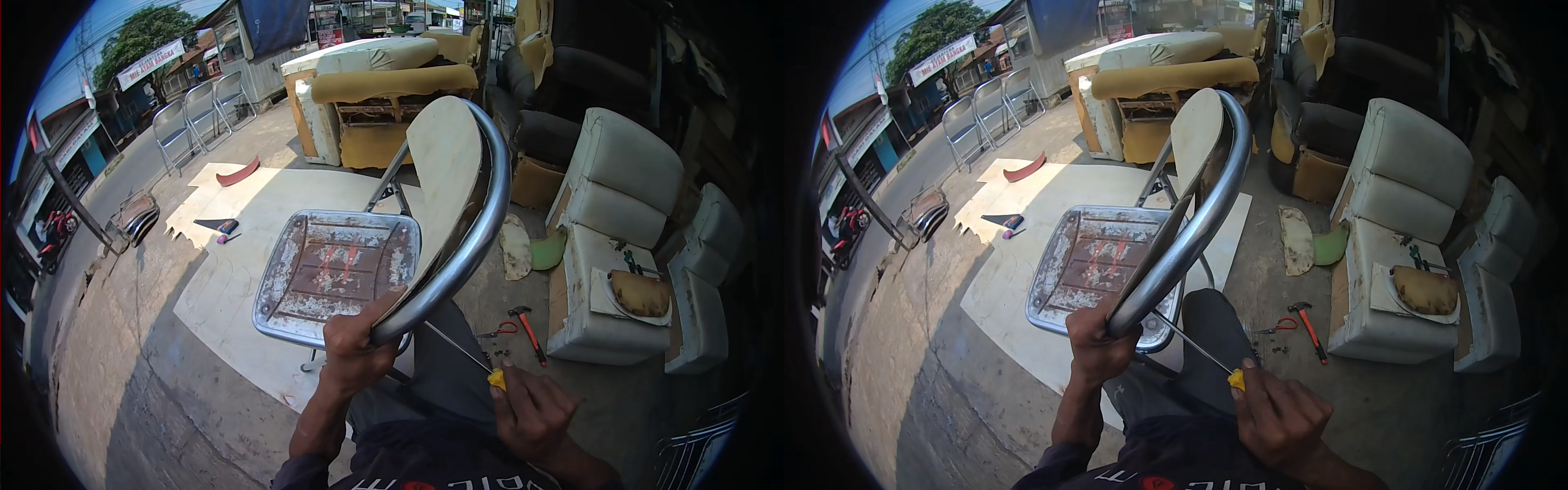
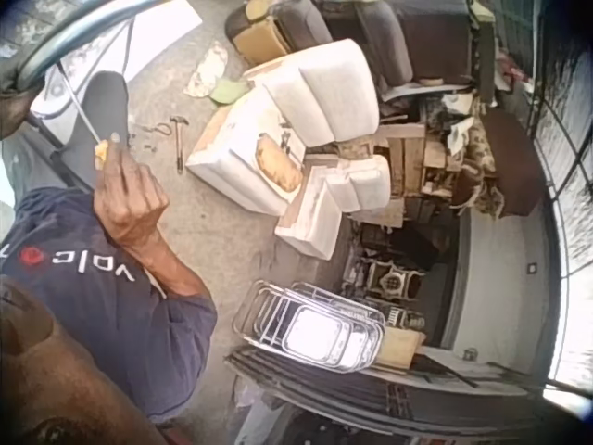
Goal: The person positions a wooden backing against the metal frame of a folding chair and secures it by inserting and tightening screws using a yellow-handled screwdriver.
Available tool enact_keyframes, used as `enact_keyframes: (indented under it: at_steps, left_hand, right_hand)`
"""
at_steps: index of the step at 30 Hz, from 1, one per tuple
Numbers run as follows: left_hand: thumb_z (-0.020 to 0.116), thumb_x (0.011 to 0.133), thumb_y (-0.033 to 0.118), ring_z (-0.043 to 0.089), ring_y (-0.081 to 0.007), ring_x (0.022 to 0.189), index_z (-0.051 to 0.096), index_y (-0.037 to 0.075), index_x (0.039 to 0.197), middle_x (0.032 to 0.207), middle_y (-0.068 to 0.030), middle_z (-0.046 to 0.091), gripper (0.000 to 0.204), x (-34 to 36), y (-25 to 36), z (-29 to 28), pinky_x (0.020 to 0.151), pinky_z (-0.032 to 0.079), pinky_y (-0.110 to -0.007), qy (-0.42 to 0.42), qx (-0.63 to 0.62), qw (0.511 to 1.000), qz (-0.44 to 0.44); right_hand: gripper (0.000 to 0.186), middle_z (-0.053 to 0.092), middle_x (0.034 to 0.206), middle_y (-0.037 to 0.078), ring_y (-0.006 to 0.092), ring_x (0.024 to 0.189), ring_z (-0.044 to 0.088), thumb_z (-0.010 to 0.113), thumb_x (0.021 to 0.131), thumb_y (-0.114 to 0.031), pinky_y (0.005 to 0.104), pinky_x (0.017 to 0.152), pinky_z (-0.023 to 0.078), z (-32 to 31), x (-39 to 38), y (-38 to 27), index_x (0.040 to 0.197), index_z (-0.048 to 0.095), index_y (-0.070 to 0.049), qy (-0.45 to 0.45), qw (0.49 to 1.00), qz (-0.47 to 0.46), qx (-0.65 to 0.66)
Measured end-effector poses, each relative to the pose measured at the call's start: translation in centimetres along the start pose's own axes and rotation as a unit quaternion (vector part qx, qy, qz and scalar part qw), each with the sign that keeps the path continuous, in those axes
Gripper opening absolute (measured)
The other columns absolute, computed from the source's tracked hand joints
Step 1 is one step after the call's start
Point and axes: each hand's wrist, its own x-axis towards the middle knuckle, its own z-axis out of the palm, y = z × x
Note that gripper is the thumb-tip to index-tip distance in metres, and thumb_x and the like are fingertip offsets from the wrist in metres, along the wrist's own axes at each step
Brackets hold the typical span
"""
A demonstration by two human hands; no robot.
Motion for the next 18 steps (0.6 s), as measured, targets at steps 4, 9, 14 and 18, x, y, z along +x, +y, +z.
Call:
enact_keyframes:
  at_steps: [4, 9, 14, 18]
  left_hand:
    - [0.071, 0.067, -0.002, 0.067, -0.0224, 0.056, 0.073, 0.002, 0.105, 0.068, -0.0128, 0.065, 0.039, 0.0, -0.1, 0.0, 0.055, 0.050, -0.032, -0.002, -0.011, 1.000, -0.021]
    - [0.070, 0.070, -0.003, 0.073, -0.0264, 0.064, 0.072, 0.006, 0.119, 0.088, -0.0168, 0.075, 0.050, 0.0, -0.4, -0.1, 0.057, 0.055, -0.033, -0.015, 0.005, 1.000, 0.011]
    - [0.072, 0.067, 0.000, 0.067, -0.0238, 0.055, 0.073, 0.002, 0.103, 0.066, -0.0129, 0.064, 0.037, 0.1, 0.2, 0.3, 0.054, 0.049, -0.032, 0.013, 0.015, 1.000, 0.002]
    - [0.072, 0.066, -0.001, 0.067, -0.0239, 0.056, 0.073, 0.002, 0.102, 0.066, -0.0131, 0.064, 0.036, 0.0, 0.3, -0.3, 0.054, 0.049, -0.031, 0.002, 0.013, 1.000, -0.013]
  right_hand:
    - [0.037, 0.067, 0.078, 0.009, 0.0127, 0.055, 0.061, 0.078, 0.084, -0.010, 0.0249, 0.045, 0.044, -2.0, 2.2, 1.5, 0.116, 0.068, 0.003, -0.222, 0.777, 0.364, 0.463]
    - [0.031, 0.066, 0.084, 0.009, 0.0105, 0.059, 0.061, 0.080, 0.081, -0.007, 0.0247, 0.047, 0.047, -3.4, 2.6, 1.1, 0.107, 0.067, 0.004, -0.260, 0.743, 0.417, 0.455]
    - [0.031, 0.071, 0.091, 0.014, 0.0235, 0.066, 0.070, 0.079, 0.078, -0.007, 0.0292, 0.057, 0.055, -0.8, 0.4, 0.2, 0.106, 0.072, 0.003, 0.009, 0.998, 0.007, 0.065]
    - [0.037, 0.070, 0.086, 0.011, 0.0173, 0.060, 0.064, 0.076, 0.084, -0.008, 0.0267, 0.053, 0.052, -0.9, 0.7, 1.2, 0.119, 0.068, 0.003, -0.070, 0.962, 0.141, 0.221]
